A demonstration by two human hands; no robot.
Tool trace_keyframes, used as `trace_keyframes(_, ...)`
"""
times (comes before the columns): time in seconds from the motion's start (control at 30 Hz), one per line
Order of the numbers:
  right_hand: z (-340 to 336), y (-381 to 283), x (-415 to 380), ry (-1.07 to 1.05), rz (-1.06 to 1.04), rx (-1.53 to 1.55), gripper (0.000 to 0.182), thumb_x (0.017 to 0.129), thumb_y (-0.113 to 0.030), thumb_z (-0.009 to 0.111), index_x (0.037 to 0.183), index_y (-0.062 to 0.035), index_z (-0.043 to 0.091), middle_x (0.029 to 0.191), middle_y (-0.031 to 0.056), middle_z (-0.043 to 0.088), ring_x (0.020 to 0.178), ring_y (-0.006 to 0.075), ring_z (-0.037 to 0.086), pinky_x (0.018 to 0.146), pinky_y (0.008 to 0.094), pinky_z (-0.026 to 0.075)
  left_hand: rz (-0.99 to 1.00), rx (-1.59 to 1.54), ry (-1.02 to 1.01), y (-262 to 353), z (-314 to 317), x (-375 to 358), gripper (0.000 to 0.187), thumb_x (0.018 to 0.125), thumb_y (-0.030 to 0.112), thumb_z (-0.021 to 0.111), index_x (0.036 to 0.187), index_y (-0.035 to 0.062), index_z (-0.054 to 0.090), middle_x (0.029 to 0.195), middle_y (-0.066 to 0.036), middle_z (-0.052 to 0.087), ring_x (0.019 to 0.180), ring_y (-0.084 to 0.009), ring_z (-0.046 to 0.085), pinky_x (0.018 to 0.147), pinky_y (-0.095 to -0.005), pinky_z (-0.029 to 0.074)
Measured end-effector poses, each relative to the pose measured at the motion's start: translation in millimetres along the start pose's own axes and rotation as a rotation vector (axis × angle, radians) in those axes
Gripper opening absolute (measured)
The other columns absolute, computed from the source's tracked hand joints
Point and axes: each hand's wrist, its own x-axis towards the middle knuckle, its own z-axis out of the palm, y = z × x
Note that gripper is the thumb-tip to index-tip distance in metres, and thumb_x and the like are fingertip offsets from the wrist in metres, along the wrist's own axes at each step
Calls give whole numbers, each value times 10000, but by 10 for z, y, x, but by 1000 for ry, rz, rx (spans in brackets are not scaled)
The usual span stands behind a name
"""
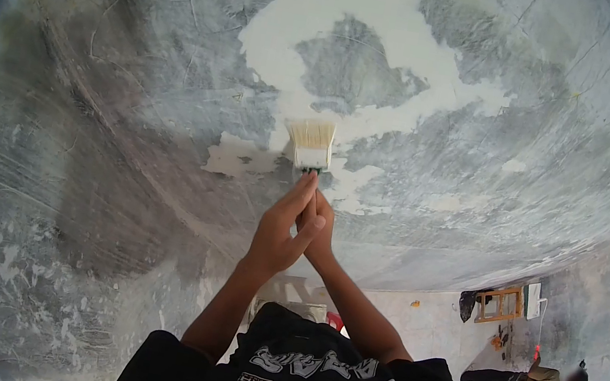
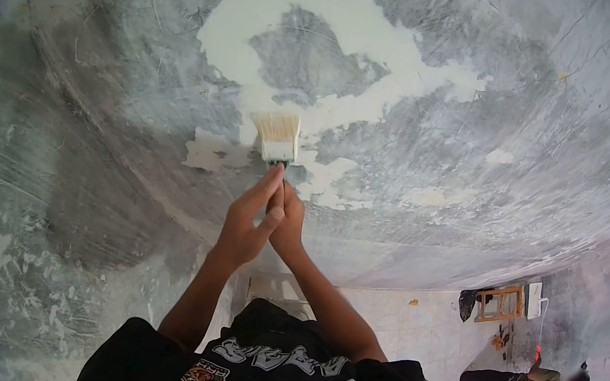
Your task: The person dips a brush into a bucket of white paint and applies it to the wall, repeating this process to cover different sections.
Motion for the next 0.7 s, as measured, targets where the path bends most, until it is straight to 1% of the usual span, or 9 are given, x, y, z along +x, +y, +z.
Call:
trace_keyframes(0.1,-32,660,-206,41,-103,-85,286,1086,-241,447,968,-12,570,716,62,546,617,145,506,561,331,422,-73,37,-11,-368,268,-273,651,994,356,605,1468,-66,461,1525,-265,459,1454,-376,412,1175,-418,349)
trace_keyframes(0.17,-45,761,-384,36,257,208,295,1081,-243,427,985,-9,579,716,94,564,648,207,556,593,366,442,-113,49,-11,-599,451,-477,638,980,334,619,1460,-61,475,1513,-260,476,1447,-387,419,1167,-413,360)
trace_keyframes(0.2,-56,881,-449,37,260,207,295,1081,-243,427,985,-9,579,716,94,564,648,207,556,593,366,442,-147,40,-17,-699,530,-564,631,980,330,619,1454,-64,480,1515,-258,475,1444,-383,425,1169,-411,359)
trace_keyframes(0.37,-130,1897,-694,84,54,-231,301,1055,-261,441,1025,-8,601,787,126,624,704,235,597,639,391,463,-267,31,-87,-1152,795,-905,584,989,288,600,1438,-71,494,1507,-265,476,1442,-363,428,1169,-396,365)
trace_keyframes(0.43,-197,2080,-874,34,135,-257,289,1044,-256,460,1037,-8,608,830,136,638,724,238,603,650,391,469,-325,-17,-119,-1331,882,-1067,583,989,280,597,1437,-77,490,1506,-272,473,1441,-363,428,1169,-392,365)
trace_keyframes(0.5,-262,2031,-990,-12,217,-281,279,1032,-251,478,1048,-9,615,873,146,652,743,240,610,661,391,475,-382,-64,-154,-1307,897,-1182,581,989,272,595,1436,-83,487,1504,-279,470,1440,-364,427,1169,-387,366)
trace_keyframes(0.57,-287,1636,-1111,34,199,-245,349,1095,-314,434,1049,-13,603,842,58,606,725,161,549,650,354,470,-368,-81,-182,-1088,826,-1196,597,981,268,604,1435,-97,476,1502,-294,463,1439,-367,427,1172,-380,362)
trace_keyframes(0.63,-242,1347,-1143,56,232,-131,318,1080,-283,454,1024,-7,600,848,100,621,717,197,581,654,362,484,-331,-41,-199,-756,682,-1179,615,975,279,620,1433,-103,475,1510,-295,454,1449,-367,416,1177,-390,356)
trace_keyframes(0.7,-211,1126,-1022,35,140,-69,339,1085,-312,447,1046,-13,604,837,60,599,732,158,554,649,333,470,-161,29,-157,-352,517,-1057,650,983,326,636,1447,-96,467,1537,-279,434,1466,-372,395,1177,-418,350)
